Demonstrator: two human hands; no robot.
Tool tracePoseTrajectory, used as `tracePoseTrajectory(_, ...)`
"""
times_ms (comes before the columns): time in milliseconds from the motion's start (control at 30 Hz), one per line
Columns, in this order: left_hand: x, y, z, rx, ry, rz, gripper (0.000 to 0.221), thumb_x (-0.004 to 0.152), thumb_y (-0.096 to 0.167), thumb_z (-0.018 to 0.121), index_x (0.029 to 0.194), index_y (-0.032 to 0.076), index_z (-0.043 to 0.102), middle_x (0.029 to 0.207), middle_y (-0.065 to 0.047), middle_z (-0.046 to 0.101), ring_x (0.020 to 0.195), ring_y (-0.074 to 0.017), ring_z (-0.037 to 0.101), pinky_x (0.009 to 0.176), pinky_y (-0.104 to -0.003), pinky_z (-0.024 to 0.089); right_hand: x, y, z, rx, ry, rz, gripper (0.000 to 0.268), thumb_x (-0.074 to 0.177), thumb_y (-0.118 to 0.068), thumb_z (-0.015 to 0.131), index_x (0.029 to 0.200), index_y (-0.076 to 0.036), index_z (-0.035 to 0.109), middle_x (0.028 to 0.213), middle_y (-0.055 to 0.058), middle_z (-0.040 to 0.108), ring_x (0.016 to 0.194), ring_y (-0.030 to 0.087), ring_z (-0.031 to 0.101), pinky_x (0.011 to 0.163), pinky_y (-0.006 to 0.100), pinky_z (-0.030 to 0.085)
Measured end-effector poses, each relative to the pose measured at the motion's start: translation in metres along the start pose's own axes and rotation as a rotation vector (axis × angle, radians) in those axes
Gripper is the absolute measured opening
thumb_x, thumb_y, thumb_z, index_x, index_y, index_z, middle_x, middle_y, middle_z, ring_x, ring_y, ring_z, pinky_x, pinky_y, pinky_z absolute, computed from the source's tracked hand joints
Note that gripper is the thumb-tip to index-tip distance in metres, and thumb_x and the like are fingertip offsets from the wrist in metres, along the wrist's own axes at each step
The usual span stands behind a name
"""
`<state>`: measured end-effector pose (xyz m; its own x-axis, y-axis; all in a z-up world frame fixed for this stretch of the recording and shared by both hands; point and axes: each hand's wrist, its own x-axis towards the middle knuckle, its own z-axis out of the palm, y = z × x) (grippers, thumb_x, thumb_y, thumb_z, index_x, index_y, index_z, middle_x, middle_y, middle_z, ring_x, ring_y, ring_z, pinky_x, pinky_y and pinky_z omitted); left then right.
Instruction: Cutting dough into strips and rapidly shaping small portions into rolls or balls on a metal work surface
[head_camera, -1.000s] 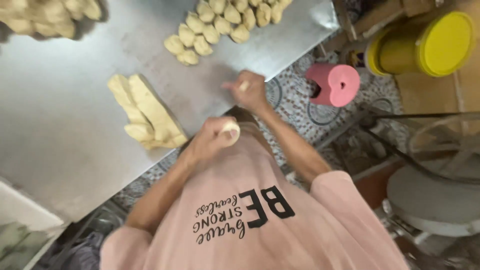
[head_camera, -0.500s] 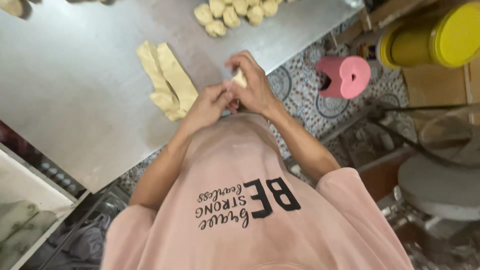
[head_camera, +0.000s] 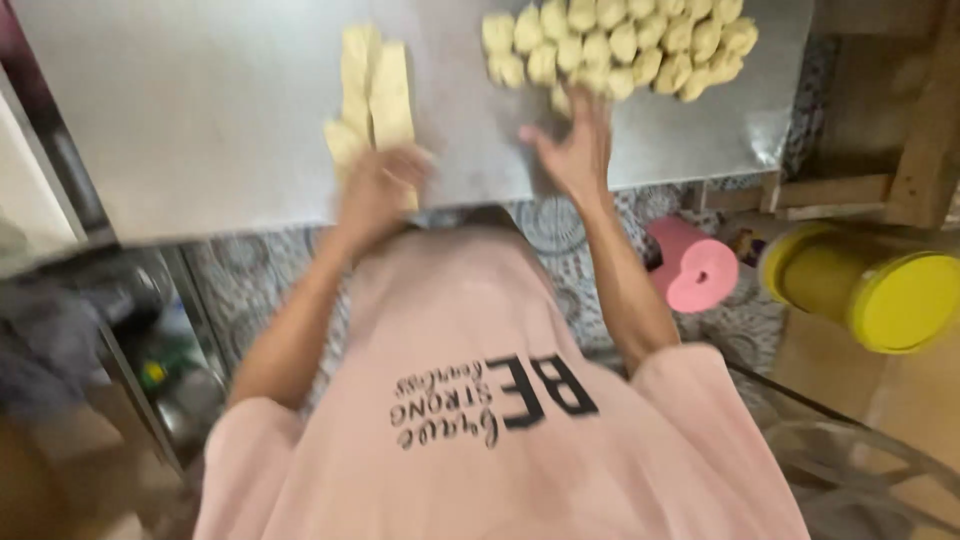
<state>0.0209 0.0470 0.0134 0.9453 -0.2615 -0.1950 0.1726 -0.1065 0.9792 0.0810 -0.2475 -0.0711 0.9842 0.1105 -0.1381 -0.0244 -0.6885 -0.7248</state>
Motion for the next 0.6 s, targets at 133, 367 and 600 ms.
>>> tracePoseTrajectory(133, 0.008, -0.021, -0.069, 0.688, 0.269, 0.001, 0.059, 0.094, -0.001, 0.052, 0.152, 0.011, 0.048, 0.105, -0.018, 0.077, 0.094, -0.0371, 0.075, 0.078, -0.056, 0.059, 0.012, -0.038, -0.002, 0.006, 0.041, -0.123, 0.044, 0.096, -0.032, 0.075, 0.130, -0.007, 0.061, 0.136, 0.014, 0.057, 0.119, 0.034, 0.056, 0.097, 0.047, 0.048)
tracePoseTrajectory(367, 0.171, -0.193, -0.115, 0.802, 0.150, -0.007, 0.117, 0.067, 0.013, 0.074, 0.164, 0.014, 0.009, 0.114, -0.023, 0.057, 0.105, -0.0477, 0.055, 0.102, -0.049, 0.041, -0.022, -0.110, 0.108, -0.023, -0.432, -0.018, 0.074, 0.085, -0.036, 0.077, 0.148, -0.010, 0.046, 0.148, 0.016, 0.052, 0.131, 0.037, 0.055, 0.103, 0.047, 0.045)
tracePoseTrajectory(600, 0.046, -0.200, -0.146, 0.333, 0.466, -0.104, 0.027, 0.066, 0.022, 0.070, 0.091, 0.021, 0.059, 0.078, -0.001, 0.068, 0.070, -0.0247, 0.063, 0.071, -0.041, 0.050, -0.036, -0.092, 0.213, -0.060, -0.055, 0.091, 0.070, 0.079, -0.025, 0.069, 0.145, -0.013, 0.051, 0.136, 0.014, 0.053, 0.125, 0.036, 0.059, 0.107, 0.044, 0.046)
